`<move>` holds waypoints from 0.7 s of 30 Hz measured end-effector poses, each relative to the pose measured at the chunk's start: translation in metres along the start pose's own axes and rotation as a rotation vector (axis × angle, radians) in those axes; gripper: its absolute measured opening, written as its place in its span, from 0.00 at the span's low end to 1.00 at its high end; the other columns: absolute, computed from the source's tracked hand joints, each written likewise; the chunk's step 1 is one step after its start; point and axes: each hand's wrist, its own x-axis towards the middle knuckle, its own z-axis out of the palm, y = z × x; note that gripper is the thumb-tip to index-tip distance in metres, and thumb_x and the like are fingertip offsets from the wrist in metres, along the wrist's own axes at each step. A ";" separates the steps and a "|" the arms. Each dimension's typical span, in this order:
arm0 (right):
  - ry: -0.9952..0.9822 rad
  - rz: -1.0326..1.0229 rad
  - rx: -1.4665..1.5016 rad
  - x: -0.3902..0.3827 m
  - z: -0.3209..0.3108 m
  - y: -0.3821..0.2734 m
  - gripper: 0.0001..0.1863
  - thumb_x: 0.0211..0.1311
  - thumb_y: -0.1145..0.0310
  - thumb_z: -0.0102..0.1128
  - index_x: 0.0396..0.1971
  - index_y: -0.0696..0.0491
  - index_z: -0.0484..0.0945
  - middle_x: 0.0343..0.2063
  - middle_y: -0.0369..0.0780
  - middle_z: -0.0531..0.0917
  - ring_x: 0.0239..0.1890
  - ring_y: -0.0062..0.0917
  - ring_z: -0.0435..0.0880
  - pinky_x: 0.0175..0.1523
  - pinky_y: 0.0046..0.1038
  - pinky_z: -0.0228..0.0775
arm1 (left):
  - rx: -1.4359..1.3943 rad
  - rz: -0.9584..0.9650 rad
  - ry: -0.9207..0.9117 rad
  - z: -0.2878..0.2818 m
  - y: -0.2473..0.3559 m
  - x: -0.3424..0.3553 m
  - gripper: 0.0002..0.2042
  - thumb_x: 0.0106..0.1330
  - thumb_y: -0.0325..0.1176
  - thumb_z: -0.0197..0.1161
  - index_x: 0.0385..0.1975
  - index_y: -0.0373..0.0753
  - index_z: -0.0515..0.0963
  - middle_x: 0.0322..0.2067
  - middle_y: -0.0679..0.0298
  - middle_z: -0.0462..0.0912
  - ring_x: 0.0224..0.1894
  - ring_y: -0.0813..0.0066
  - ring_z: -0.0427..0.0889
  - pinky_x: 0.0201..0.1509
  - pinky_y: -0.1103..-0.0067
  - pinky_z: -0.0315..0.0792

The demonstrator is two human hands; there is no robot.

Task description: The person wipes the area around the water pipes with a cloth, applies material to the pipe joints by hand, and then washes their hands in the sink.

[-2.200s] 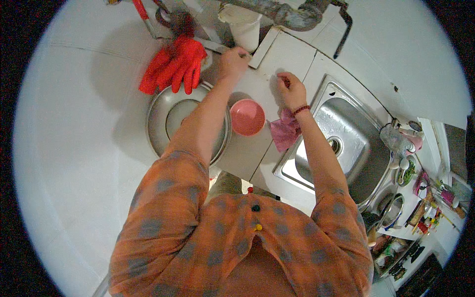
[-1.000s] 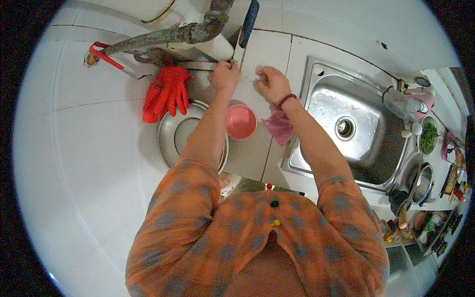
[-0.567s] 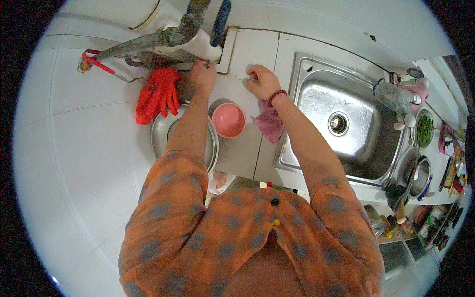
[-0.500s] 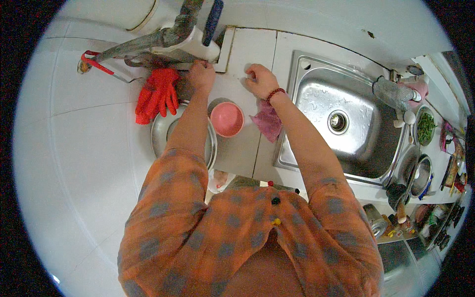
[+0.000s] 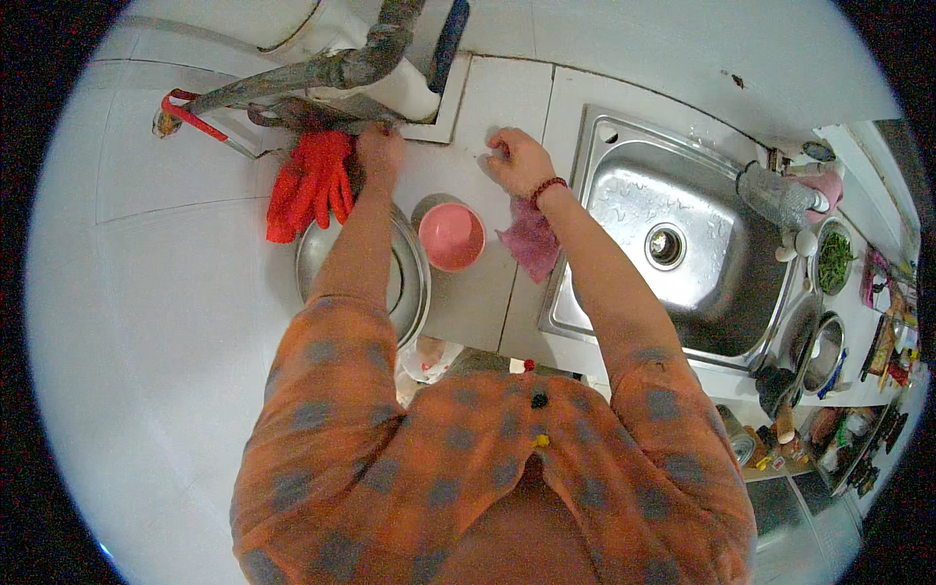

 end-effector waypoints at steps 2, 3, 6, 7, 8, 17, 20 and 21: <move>-0.011 -0.010 0.013 0.000 0.008 -0.004 0.16 0.44 0.61 0.61 0.34 0.52 0.74 0.35 0.44 0.77 0.39 0.38 0.77 0.45 0.36 0.70 | -0.003 0.031 0.002 -0.002 -0.027 0.009 0.11 0.55 0.36 0.56 0.29 0.34 0.77 0.29 0.48 0.80 0.35 0.49 0.79 0.40 0.63 0.73; -0.006 -0.031 0.021 0.001 0.011 -0.003 0.16 0.44 0.61 0.61 0.34 0.52 0.74 0.35 0.44 0.77 0.39 0.38 0.77 0.45 0.36 0.70 | 0.036 0.118 0.014 0.001 -0.034 0.008 0.11 0.55 0.37 0.56 0.29 0.35 0.77 0.29 0.48 0.80 0.35 0.49 0.80 0.39 0.63 0.72; 0.012 -0.007 0.013 -0.001 0.004 0.003 0.17 0.44 0.61 0.61 0.34 0.52 0.74 0.35 0.44 0.77 0.39 0.38 0.77 0.45 0.35 0.70 | -0.083 -0.042 -0.092 -0.020 0.058 -0.027 0.10 0.55 0.37 0.56 0.28 0.37 0.77 0.29 0.49 0.80 0.35 0.50 0.79 0.39 0.62 0.72; 0.002 -0.004 0.022 0.000 0.004 0.000 0.17 0.44 0.60 0.61 0.34 0.52 0.74 0.35 0.44 0.77 0.39 0.38 0.77 0.45 0.35 0.70 | -0.103 -0.043 -0.106 -0.014 0.058 -0.030 0.10 0.55 0.37 0.57 0.28 0.38 0.77 0.29 0.50 0.80 0.35 0.51 0.79 0.39 0.62 0.72; -0.023 0.007 -0.001 0.000 0.004 -0.003 0.17 0.44 0.60 0.62 0.34 0.52 0.74 0.35 0.44 0.77 0.39 0.38 0.77 0.45 0.35 0.70 | -0.124 -0.043 -0.120 -0.010 0.054 -0.030 0.09 0.55 0.37 0.57 0.28 0.38 0.77 0.29 0.50 0.80 0.35 0.51 0.79 0.39 0.62 0.72; -0.016 0.006 0.014 -0.003 0.006 0.009 0.17 0.43 0.60 0.62 0.32 0.53 0.75 0.35 0.45 0.77 0.40 0.39 0.77 0.46 0.35 0.69 | -0.141 -0.086 -0.062 -0.010 0.040 -0.017 0.10 0.52 0.36 0.59 0.31 0.38 0.76 0.31 0.51 0.80 0.37 0.51 0.79 0.41 0.61 0.71; -0.015 0.012 0.034 -0.007 0.001 0.003 0.16 0.43 0.60 0.61 0.32 0.53 0.75 0.35 0.45 0.77 0.40 0.39 0.76 0.46 0.35 0.69 | -0.096 -0.088 -0.042 -0.006 0.032 -0.011 0.10 0.52 0.35 0.59 0.31 0.37 0.76 0.31 0.51 0.80 0.38 0.51 0.79 0.41 0.62 0.71; 0.002 -0.012 0.028 -0.007 0.002 0.007 0.16 0.44 0.60 0.61 0.32 0.53 0.75 0.35 0.45 0.77 0.40 0.40 0.76 0.46 0.34 0.69 | -0.066 -0.097 -0.046 -0.005 0.032 -0.011 0.10 0.52 0.35 0.59 0.31 0.37 0.76 0.31 0.51 0.80 0.38 0.51 0.79 0.41 0.62 0.71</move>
